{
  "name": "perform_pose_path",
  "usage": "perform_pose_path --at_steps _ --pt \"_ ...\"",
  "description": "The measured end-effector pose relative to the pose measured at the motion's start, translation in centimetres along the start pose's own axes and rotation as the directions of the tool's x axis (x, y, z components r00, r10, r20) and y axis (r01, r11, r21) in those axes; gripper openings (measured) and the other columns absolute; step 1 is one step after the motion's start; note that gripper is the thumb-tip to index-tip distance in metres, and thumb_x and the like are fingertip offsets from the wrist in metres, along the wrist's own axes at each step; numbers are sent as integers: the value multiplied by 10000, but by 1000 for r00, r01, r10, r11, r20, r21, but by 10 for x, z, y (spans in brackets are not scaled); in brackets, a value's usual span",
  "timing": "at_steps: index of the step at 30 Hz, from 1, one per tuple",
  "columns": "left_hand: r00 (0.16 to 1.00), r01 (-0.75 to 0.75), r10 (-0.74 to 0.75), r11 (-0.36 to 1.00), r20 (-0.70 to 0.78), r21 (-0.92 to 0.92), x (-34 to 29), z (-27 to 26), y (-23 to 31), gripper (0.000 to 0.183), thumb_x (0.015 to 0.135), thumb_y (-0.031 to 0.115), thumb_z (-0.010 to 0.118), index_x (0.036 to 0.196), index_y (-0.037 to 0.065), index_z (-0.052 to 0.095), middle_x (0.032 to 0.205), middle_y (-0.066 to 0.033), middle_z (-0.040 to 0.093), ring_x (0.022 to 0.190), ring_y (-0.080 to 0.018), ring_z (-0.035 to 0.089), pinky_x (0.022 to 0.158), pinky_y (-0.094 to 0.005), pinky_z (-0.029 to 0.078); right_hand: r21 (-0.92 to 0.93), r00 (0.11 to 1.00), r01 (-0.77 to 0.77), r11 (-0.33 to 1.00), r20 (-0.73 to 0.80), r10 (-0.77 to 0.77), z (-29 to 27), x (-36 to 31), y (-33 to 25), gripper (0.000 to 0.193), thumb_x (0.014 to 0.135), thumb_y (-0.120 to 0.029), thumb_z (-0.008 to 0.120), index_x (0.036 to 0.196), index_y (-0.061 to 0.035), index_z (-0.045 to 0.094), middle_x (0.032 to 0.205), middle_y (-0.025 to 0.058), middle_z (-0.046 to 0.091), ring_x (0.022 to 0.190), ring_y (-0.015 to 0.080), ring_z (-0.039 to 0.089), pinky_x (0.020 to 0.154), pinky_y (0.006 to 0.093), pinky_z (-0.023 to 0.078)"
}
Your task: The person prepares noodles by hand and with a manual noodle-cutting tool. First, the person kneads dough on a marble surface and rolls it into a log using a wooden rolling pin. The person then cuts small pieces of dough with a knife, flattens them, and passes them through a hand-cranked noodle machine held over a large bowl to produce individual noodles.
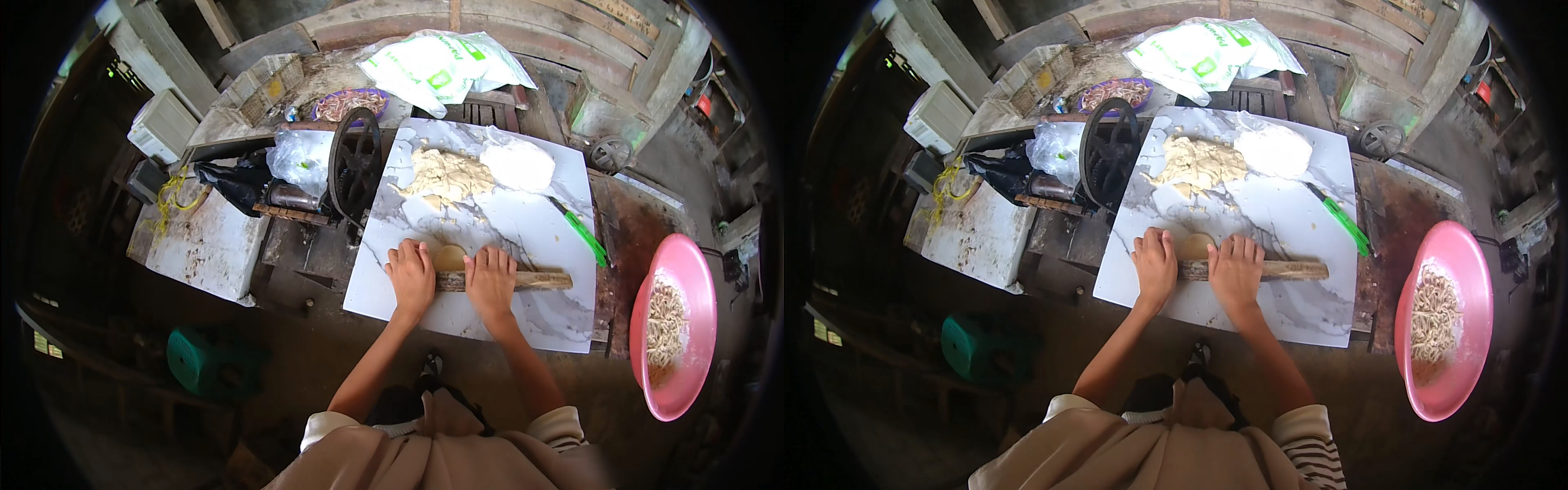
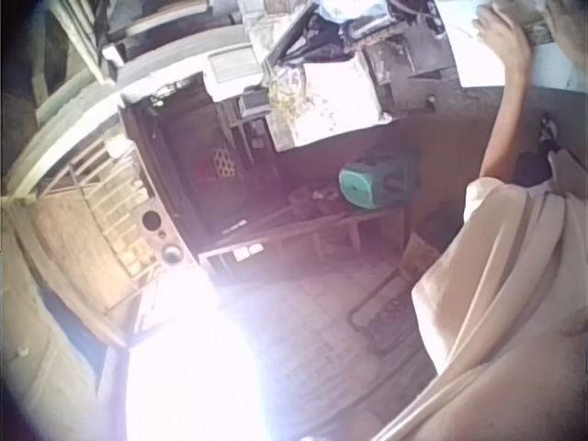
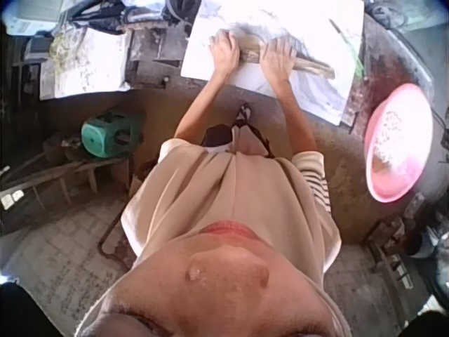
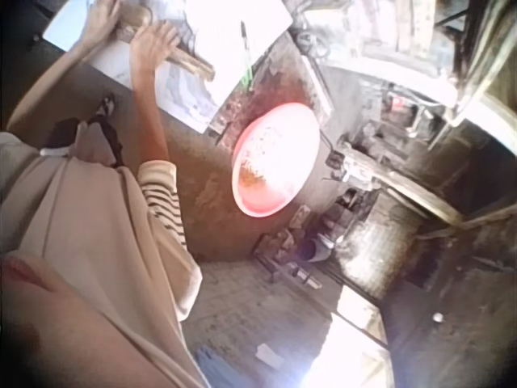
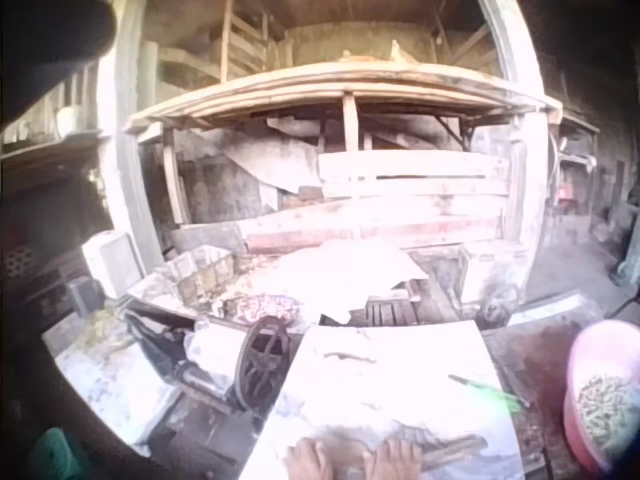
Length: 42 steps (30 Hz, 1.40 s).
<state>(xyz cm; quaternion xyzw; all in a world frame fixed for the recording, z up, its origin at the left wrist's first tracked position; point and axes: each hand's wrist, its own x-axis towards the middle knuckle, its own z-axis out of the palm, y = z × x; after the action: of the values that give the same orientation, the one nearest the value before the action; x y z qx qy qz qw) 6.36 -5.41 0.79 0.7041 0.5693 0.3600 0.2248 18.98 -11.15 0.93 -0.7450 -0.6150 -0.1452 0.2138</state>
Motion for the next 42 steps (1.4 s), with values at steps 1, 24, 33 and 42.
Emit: perform_pose_path --at_steps 1,24,33,42 --pt "999 13 -10 999 -46 53 4 4 1 167 905 220 461 904 57 502 883 -92 547 916 -284 461 769 -432 317 -3 1000 -4 1000 2 4 4 3 0 272 821 -264 572 932 -22 518 951 99 537 943 269 484 838 418 365" --pt "1000 27 -26 994 -14 106 55 21 -1 207 862 119 472 1064 74 477 1021 -136 480 964 -327 428 765 -470 340 -95 998 35 995 55 -30 23 58 -3 462 907 -266 418 1286 -3 437 1374 150 384 1344 251 238 1079 517 134" --pt "994 -104 106 982 -5 155 -7 0 -5 243 823 114 478 1060 63 498 981 -147 460 936 -328 405 770 -455 300 -51 990 66 997 124 -59 4 1 -15 465 899 -266 439 1261 25 450 1313 155 457 1308 240 317 1083 487 171" --pt "970 -181 213 954 -116 240 67 22 8 229 773 91 495 999 59 497 965 -152 451 940 -328 406 787 -453 300 53 999 -33 998 41 31 31 66 -2 490 911 -292 437 1247 66 430 1209 190 534 1268 259 376 1068 452 239"
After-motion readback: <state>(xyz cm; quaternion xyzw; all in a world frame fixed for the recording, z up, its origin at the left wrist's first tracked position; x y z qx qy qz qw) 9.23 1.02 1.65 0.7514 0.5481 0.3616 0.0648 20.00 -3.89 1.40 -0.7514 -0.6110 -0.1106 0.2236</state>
